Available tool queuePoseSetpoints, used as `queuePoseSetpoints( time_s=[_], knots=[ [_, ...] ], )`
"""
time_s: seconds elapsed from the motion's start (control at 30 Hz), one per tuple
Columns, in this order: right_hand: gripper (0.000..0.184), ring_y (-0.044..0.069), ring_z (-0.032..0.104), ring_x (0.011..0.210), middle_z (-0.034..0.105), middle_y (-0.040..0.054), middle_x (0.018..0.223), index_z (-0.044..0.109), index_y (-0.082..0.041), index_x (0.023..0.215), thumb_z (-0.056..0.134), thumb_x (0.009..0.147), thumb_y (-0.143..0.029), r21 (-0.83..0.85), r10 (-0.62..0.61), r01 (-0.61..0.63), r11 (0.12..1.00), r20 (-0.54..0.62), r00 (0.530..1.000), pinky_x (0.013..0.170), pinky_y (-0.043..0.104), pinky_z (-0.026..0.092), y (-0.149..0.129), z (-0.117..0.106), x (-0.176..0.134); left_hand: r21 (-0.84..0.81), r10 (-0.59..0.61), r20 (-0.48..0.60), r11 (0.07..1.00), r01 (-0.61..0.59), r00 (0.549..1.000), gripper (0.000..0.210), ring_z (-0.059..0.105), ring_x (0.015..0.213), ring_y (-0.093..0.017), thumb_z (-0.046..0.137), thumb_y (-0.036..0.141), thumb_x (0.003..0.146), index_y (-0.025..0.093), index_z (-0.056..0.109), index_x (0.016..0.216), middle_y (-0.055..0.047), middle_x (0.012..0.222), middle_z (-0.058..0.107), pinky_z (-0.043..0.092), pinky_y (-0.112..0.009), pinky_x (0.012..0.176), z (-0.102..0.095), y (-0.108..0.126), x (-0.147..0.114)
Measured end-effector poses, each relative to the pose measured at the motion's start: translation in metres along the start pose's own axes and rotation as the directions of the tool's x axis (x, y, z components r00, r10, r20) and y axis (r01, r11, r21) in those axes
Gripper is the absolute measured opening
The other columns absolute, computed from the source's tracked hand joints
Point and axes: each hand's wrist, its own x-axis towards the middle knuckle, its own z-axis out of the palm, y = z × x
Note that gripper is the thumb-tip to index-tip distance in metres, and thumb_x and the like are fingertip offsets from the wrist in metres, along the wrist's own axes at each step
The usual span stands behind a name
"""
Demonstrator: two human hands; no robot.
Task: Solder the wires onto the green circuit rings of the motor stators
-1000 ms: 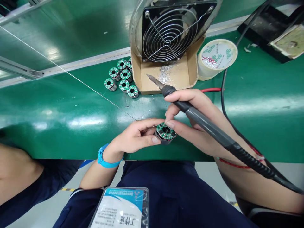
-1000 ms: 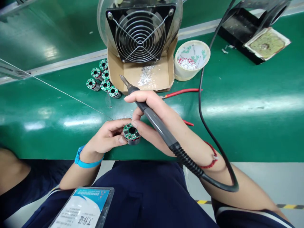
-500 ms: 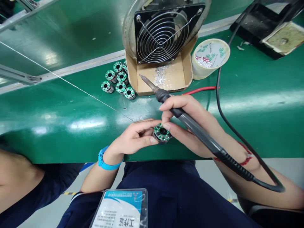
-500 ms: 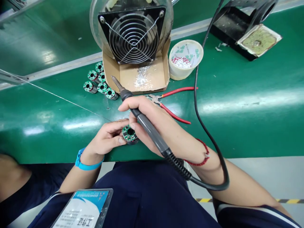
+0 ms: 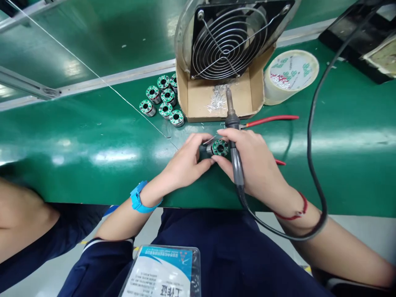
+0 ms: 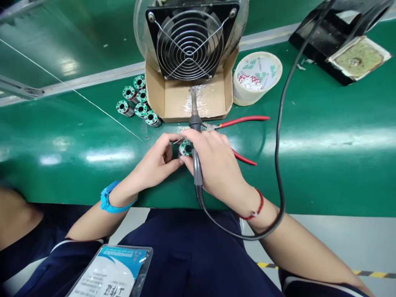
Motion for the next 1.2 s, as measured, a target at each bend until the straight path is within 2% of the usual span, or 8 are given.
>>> queuePoseSetpoints(
  time_s=[0.13,0.2,0.33,0.43,0.53,0.63,0.8,1.2],
  knots=[
    [0.043,0.029,0.065,0.105,0.071,0.0107,0.111,0.055,-0.021,0.135,0.056,0.092,-0.020,-0.032,-0.033,0.038,0.999,0.143,0.989,0.092,0.049,0.052,0.010,0.005,0.004,-0.285,-0.095,-0.063,0.956,0.073,0.994,0.020,0.045,0.059,-0.006,0.054,0.021,0.092,0.019,0.048,0.111,-0.002,0.095,0.059,0.042,-0.021,0.054,-0.004,-0.015,0.005],
    [0.044,0.027,0.066,0.112,0.072,0.0095,0.117,0.055,-0.022,0.137,0.056,0.093,-0.019,0.064,-0.092,0.085,0.994,0.107,0.990,0.099,0.050,0.052,0.012,0.002,0.002,-0.307,-0.085,-0.098,0.950,0.051,0.992,0.006,0.045,0.057,-0.007,0.049,0.025,0.096,0.019,0.049,0.098,0.003,0.078,0.054,0.041,-0.020,0.053,-0.005,-0.017,0.005],
    [0.052,0.021,0.072,0.099,0.075,0.0035,0.119,0.058,-0.033,0.143,0.064,0.092,-0.023,0.327,0.042,0.017,0.945,-0.173,0.984,0.091,0.042,0.056,0.009,-0.011,-0.013,0.068,0.109,-0.167,0.993,-0.099,0.980,0.011,0.055,0.073,-0.010,0.051,0.017,0.097,0.017,0.059,0.089,0.001,0.078,0.059,0.045,-0.024,0.069,-0.006,-0.007,0.000],
    [0.037,0.018,0.070,0.071,0.077,0.0023,0.094,0.074,-0.034,0.122,0.072,0.085,-0.028,0.476,0.279,-0.096,0.874,-0.330,0.902,0.068,0.038,0.056,0.008,-0.020,-0.026,0.294,0.215,-0.107,0.940,-0.175,0.971,0.020,0.058,0.078,-0.012,0.047,0.017,0.100,0.016,0.064,0.092,-0.002,0.083,0.064,0.045,-0.026,0.073,-0.005,-0.001,-0.003],
    [0.020,0.018,0.065,0.054,0.073,0.0037,0.075,0.082,-0.029,0.100,0.073,0.082,-0.030,0.610,0.421,-0.139,0.780,-0.348,0.837,0.044,0.034,0.046,0.013,-0.024,-0.033,0.398,0.223,-0.061,0.899,-0.182,0.973,0.024,0.058,0.075,-0.014,0.044,0.018,0.101,0.015,0.065,0.090,-0.002,0.080,0.065,0.044,-0.027,0.070,-0.002,-0.001,-0.005],
    [0.014,0.016,0.060,0.048,0.070,0.0043,0.070,0.082,-0.025,0.089,0.073,0.079,-0.028,0.717,0.459,-0.087,0.692,-0.343,0.820,0.036,0.031,0.040,0.021,-0.023,-0.032,0.450,0.216,-0.074,0.878,-0.161,0.973,0.024,0.060,0.075,-0.015,0.045,0.019,0.101,0.016,0.064,0.087,-0.003,0.079,0.065,0.044,-0.028,0.070,0.004,-0.004,-0.005],
    [0.015,0.014,0.060,0.050,0.073,0.0052,0.077,0.082,-0.021,0.087,0.072,0.076,-0.023,0.770,0.454,-0.067,0.635,-0.301,0.839,0.038,0.030,0.042,0.028,-0.022,-0.027,0.488,0.222,-0.125,0.862,-0.135,0.967,0.023,0.058,0.071,-0.015,0.045,0.021,0.101,0.017,0.060,0.083,-0.002,0.075,0.062,0.043,-0.028,0.067,0.008,-0.005,-0.005],
    [0.013,0.014,0.057,0.048,0.073,0.0073,0.073,0.081,-0.020,0.085,0.076,0.077,-0.029,0.733,0.382,-0.183,0.655,-0.112,0.917,0.038,0.034,0.037,0.044,-0.034,-0.007,0.559,0.202,-0.117,0.822,-0.104,0.972,0.026,0.061,0.075,-0.017,0.040,0.027,0.104,0.019,0.058,0.088,-0.004,0.079,0.062,0.044,-0.030,0.069,0.017,-0.005,-0.003]
  ],
)
